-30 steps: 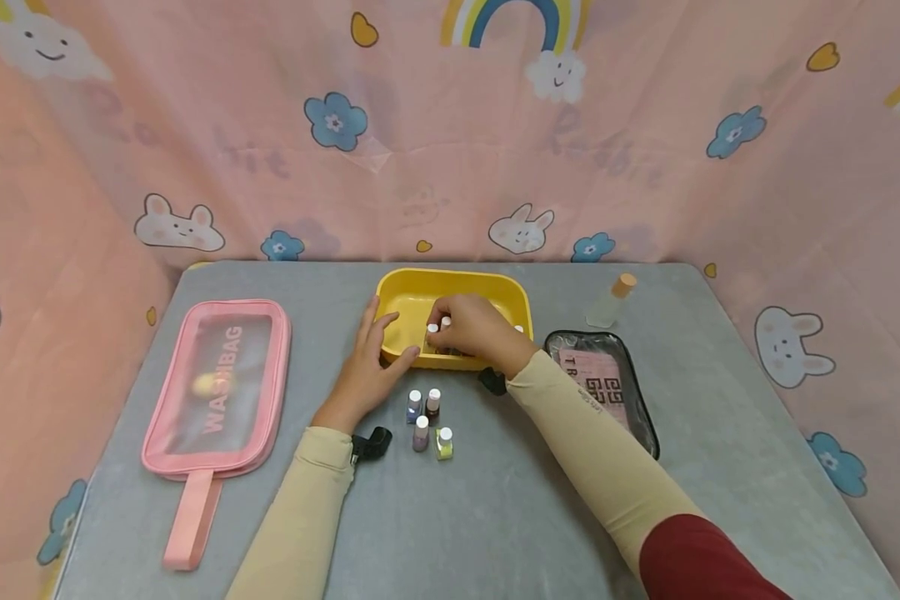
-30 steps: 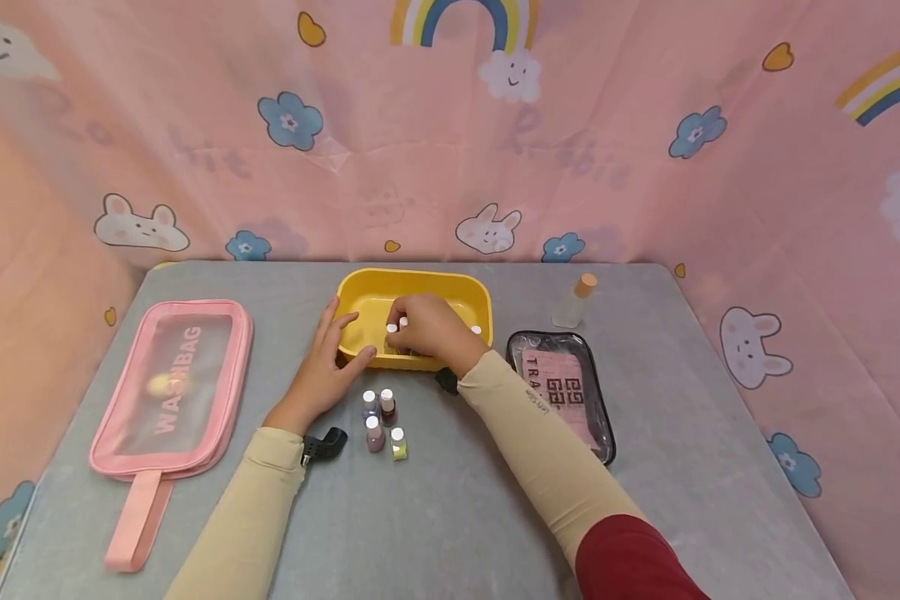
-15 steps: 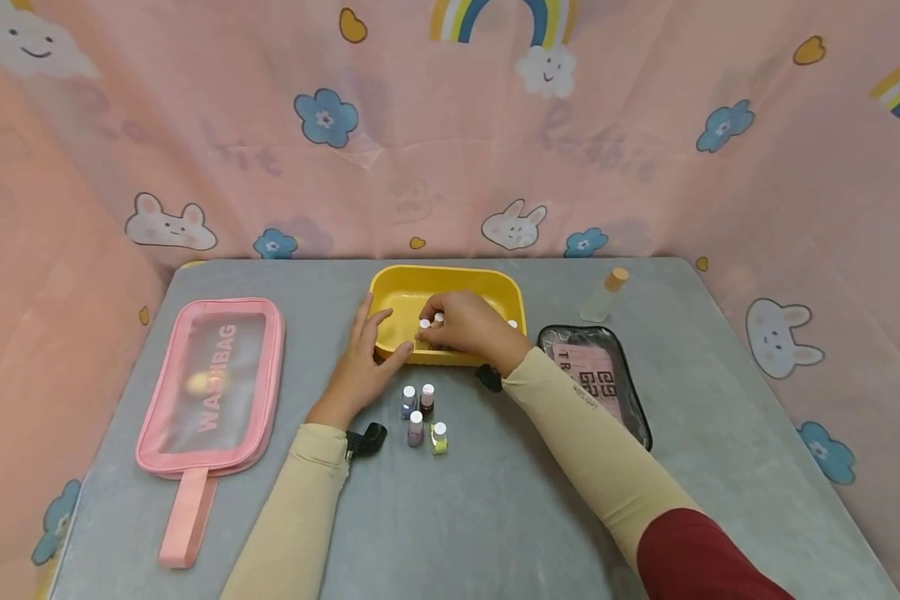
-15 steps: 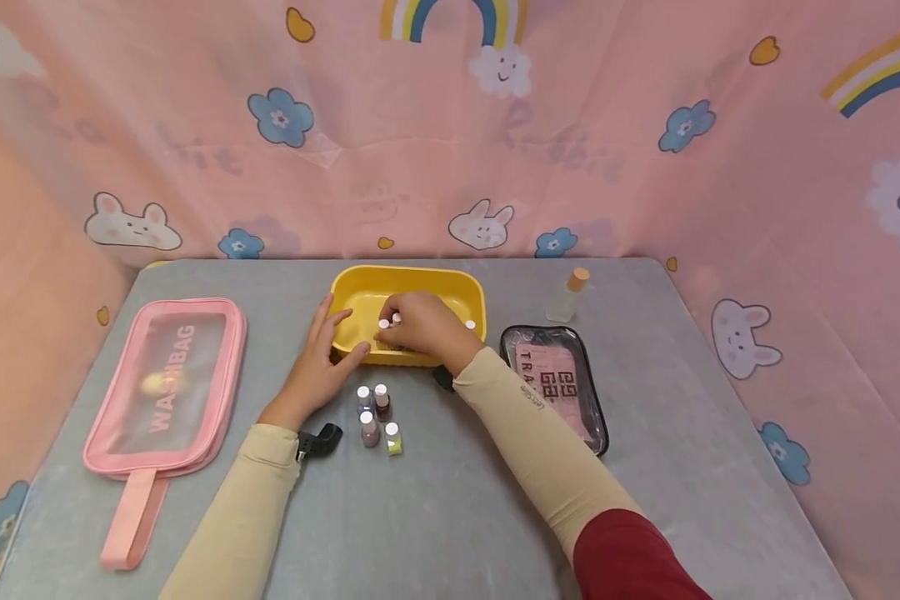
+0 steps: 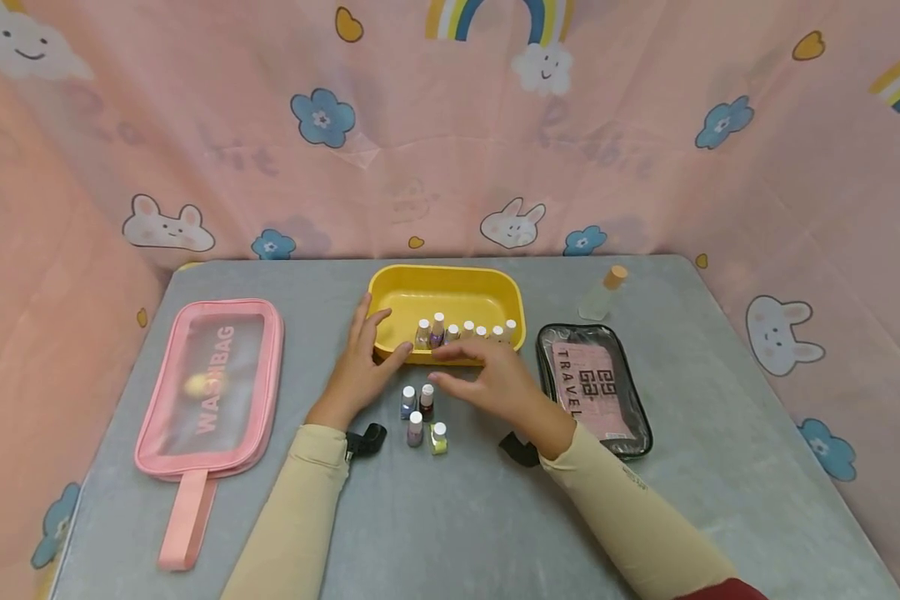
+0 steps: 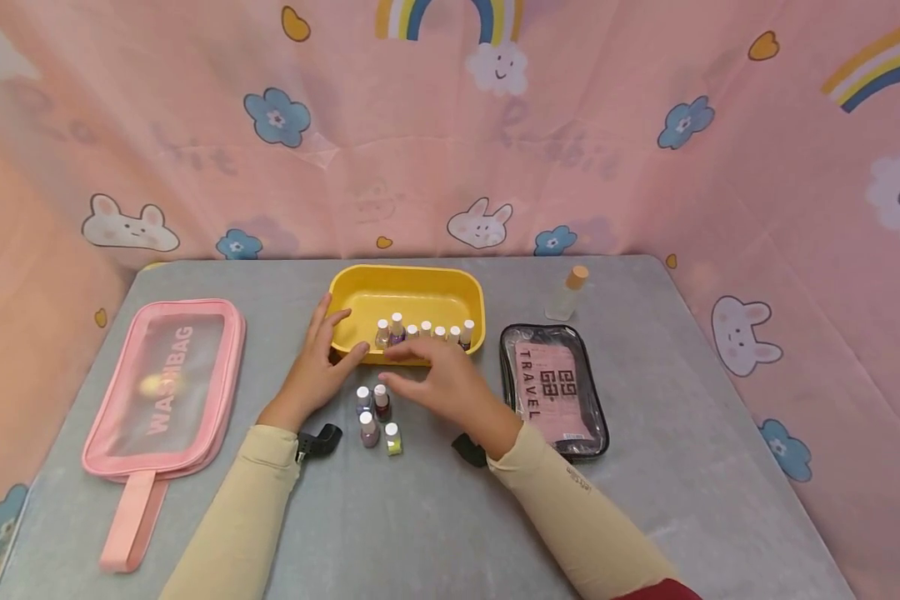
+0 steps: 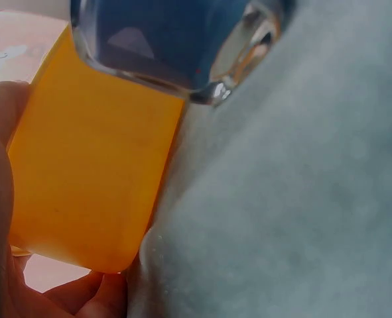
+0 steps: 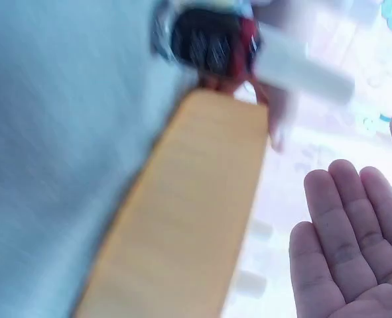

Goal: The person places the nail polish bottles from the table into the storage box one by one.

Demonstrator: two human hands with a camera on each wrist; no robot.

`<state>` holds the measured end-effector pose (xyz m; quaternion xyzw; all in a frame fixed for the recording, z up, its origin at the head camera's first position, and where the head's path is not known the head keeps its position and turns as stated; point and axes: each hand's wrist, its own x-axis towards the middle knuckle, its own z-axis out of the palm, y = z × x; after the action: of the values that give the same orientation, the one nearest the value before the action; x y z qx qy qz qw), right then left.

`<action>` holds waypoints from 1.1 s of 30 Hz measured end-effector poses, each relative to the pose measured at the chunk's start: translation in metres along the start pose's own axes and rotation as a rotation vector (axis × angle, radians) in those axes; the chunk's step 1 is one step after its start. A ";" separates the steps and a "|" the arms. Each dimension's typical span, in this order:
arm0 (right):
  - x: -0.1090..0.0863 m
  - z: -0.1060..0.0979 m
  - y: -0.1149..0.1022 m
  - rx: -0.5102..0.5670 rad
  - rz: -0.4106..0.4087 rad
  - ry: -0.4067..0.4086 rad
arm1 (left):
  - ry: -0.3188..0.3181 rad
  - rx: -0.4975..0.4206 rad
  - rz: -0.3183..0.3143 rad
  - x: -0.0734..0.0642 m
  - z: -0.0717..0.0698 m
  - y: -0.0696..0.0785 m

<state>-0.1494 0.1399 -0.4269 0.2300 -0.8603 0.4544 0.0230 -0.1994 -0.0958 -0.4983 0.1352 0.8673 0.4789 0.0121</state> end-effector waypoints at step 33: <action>-0.014 0.029 0.011 0.067 0.050 -0.013 | -0.001 0.008 -0.010 0.000 -0.001 0.005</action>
<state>-0.1370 0.1276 -0.4557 0.2119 -0.8502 0.4820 -0.0016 -0.1980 -0.0941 -0.4942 0.1312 0.8699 0.4753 0.0144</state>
